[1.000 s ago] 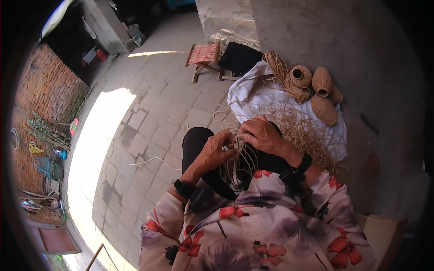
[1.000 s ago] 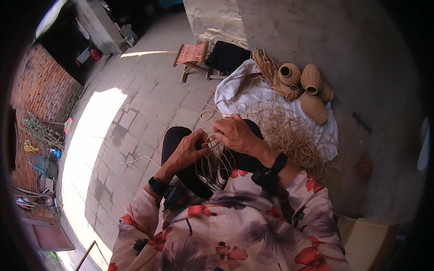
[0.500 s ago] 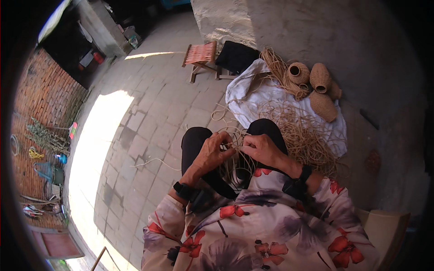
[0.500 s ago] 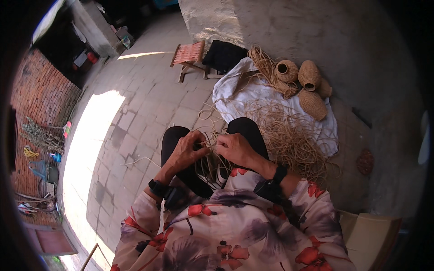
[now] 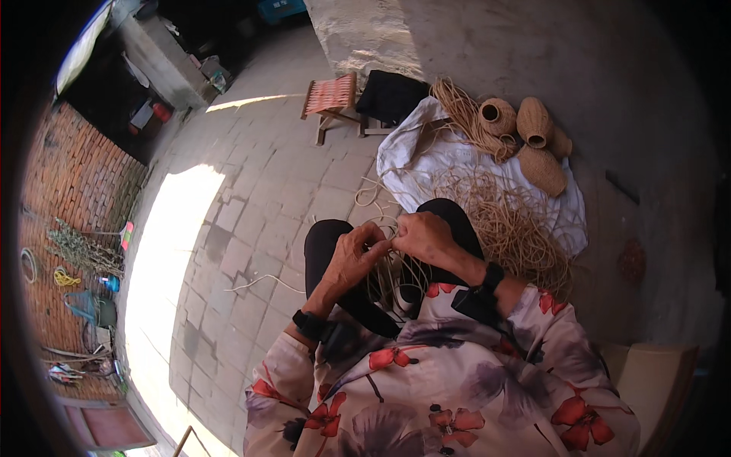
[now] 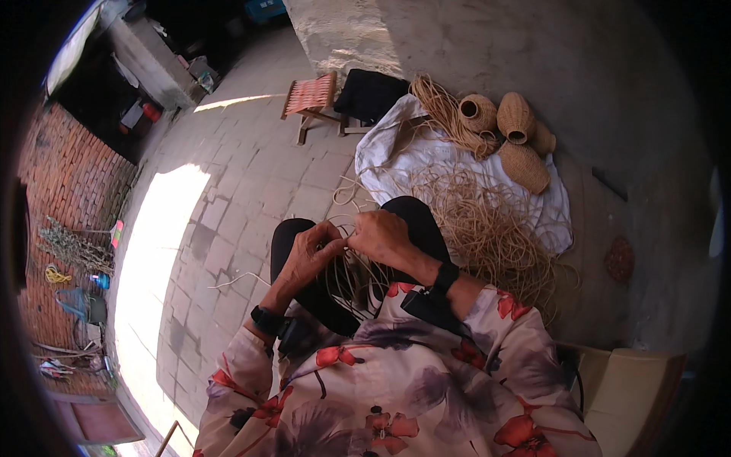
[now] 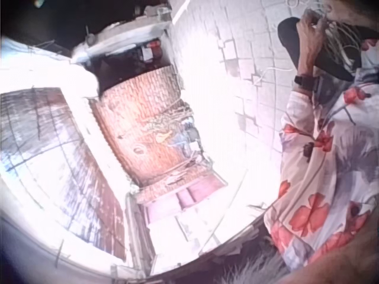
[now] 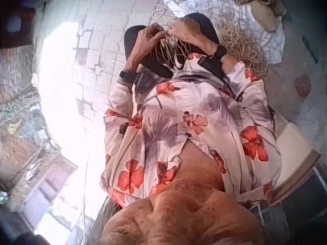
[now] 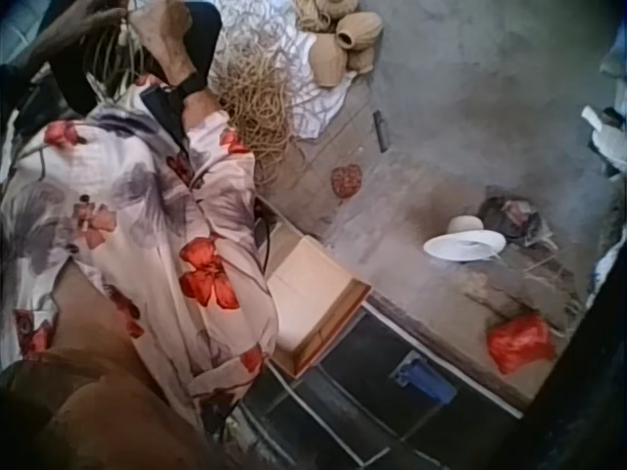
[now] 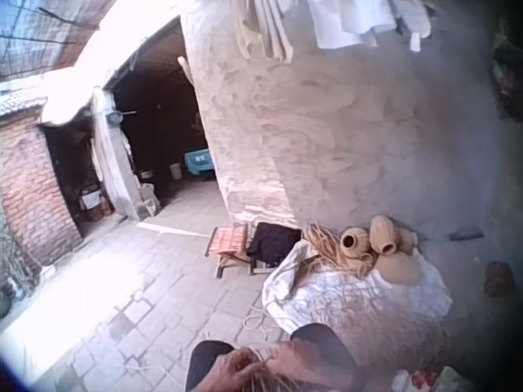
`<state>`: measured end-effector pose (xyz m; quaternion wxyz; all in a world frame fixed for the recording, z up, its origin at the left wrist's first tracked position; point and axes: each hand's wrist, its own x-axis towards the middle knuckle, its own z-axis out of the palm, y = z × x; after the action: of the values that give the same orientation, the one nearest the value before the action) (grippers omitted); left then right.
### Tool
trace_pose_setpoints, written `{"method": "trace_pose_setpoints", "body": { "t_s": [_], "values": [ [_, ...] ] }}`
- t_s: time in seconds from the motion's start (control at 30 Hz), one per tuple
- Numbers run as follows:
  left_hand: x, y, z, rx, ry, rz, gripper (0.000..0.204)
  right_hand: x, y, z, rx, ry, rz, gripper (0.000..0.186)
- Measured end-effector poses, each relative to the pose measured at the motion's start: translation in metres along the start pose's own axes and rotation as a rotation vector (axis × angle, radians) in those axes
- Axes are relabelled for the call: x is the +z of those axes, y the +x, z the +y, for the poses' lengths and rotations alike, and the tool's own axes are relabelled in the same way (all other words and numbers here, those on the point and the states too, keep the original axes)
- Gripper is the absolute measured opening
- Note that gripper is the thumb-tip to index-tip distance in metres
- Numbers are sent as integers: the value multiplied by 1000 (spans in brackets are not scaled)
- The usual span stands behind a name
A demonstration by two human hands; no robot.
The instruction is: The recorder is weaving a craft item from natural fibers in an outdoor workshop.
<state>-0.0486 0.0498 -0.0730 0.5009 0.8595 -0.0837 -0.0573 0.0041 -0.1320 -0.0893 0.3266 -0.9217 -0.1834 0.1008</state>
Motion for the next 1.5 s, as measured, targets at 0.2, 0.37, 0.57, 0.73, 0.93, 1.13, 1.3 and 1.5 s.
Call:
{"method": "trace_pose_setpoints", "body": {
  "t_s": [0.2,0.37,0.57,0.73,0.93,1.13,1.3,1.5],
  "values": [
    [10,1,-8,125,158,97,15,-28,9,40,-177,279,-160,24],
    [10,4,-15,263,257,142,12,-51,3,34,-363,202,-45,15],
    [12,2,-12,291,360,183,11,-23,-2,24,-516,153,116,14],
    [9,1,0,254,347,140,12,-5,-8,28,-455,139,94,11],
    [-3,8,-1,83,331,-61,16,-14,-41,11,-635,-72,467,20],
    [-14,20,8,-167,-19,-293,13,16,-46,18,-769,-238,410,15],
    [-22,26,-16,-101,-282,-414,18,26,-39,12,-827,-314,474,10],
    [-24,23,-23,16,-232,-378,17,25,-42,-1,-635,-114,377,10]
  ]
}}
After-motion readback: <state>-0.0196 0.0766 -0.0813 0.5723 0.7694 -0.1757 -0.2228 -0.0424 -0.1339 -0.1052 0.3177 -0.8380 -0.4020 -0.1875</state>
